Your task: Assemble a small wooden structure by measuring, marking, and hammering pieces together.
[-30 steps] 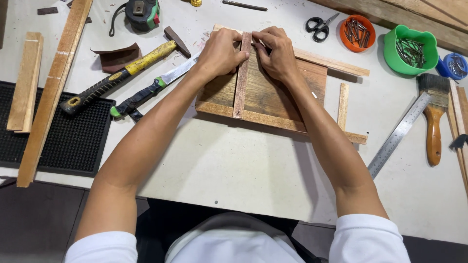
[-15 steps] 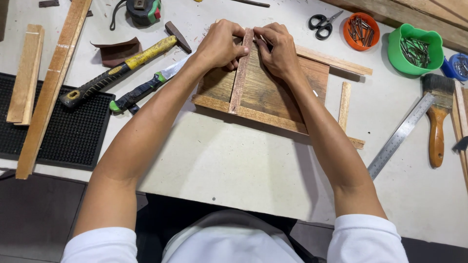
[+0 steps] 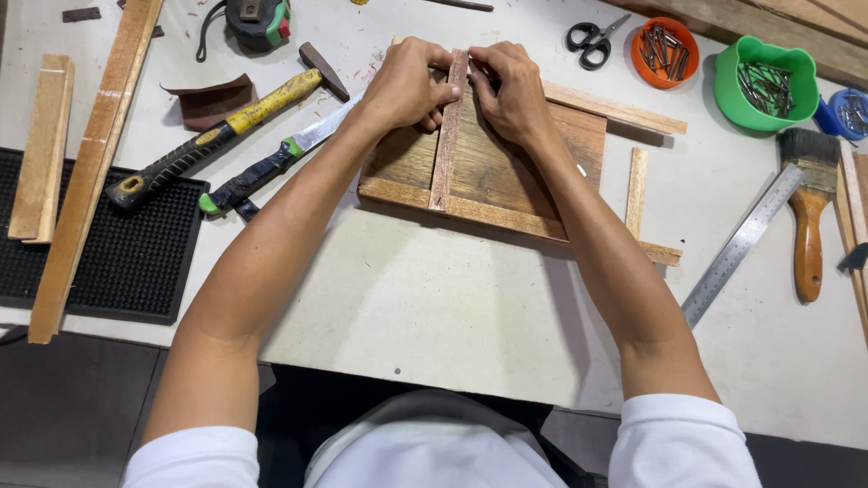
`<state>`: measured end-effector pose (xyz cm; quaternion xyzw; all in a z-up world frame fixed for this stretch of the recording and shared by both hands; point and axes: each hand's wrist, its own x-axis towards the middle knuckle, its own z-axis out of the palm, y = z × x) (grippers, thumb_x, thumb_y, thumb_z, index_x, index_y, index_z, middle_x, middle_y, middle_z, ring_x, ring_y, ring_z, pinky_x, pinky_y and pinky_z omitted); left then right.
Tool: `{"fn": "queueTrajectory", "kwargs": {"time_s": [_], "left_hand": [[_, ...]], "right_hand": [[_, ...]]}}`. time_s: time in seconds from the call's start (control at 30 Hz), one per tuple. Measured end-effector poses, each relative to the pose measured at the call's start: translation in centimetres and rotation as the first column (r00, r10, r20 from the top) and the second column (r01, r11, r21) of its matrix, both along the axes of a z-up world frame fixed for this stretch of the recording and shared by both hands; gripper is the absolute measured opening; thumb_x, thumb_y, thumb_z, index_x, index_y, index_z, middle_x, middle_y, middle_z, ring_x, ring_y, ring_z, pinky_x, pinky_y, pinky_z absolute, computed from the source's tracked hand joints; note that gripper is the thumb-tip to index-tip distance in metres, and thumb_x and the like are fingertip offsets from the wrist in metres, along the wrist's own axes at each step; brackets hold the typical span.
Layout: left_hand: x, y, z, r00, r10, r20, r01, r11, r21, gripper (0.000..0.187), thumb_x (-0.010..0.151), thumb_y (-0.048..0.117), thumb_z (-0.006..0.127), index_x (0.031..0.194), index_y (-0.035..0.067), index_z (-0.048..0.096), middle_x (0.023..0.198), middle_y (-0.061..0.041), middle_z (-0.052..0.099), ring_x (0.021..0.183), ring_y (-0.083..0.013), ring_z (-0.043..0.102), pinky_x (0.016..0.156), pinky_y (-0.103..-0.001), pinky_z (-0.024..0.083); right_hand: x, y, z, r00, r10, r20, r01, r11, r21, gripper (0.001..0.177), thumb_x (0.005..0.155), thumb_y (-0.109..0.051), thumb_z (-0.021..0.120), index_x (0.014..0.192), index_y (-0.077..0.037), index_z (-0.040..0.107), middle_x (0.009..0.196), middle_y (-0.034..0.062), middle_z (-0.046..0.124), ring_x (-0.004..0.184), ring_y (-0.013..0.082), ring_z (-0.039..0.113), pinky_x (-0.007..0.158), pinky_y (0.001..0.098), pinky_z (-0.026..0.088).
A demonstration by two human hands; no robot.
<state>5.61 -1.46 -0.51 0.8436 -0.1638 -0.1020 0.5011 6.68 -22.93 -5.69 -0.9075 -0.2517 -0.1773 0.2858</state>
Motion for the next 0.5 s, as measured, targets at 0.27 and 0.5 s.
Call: {"fn": "queueTrajectory", "kwargs": {"time_s": [0.27, 0.5], "left_hand": [[-0.2, 0.3, 0.8, 0.999, -0.012, -0.036, 0.012, 1.000, -0.001, 0.043, 0.089, 0.011, 0.074, 0.129, -0.003, 0.063, 0.083, -0.014, 0.076, 0.057, -0.0115, 0.073, 0.046, -0.023, 0.060], [0.1, 0.2, 0.8, 0.996, -0.014, -0.086, 0.021, 0.997, 0.076, 0.050, 0.088, 0.013, 0.073, 0.134, 0.000, 0.059, 0.080, -0.014, 0.077, 0.055, -0.0109, 0.072, 0.046, -0.023, 0.059]], "right_hand": [[0.6, 0.2, 0.6, 0.995, -0.041, -0.092, 0.037, 0.998, -0.053, 0.029, 0.096, -0.007, 0.067, 0.123, 0.001, 0.071, 0.099, 0.0139, 0.067, 0.091, 0.0240, 0.060, 0.081, 0.0375, 0.053], [1.0, 0.4, 0.1, 0.993, -0.061, -0.097, 0.052, 0.994, -0.093, 0.029, 0.095, -0.005, 0.065, 0.122, 0.000, 0.072, 0.097, 0.0138, 0.064, 0.091, 0.0238, 0.057, 0.082, 0.0387, 0.052]]}}
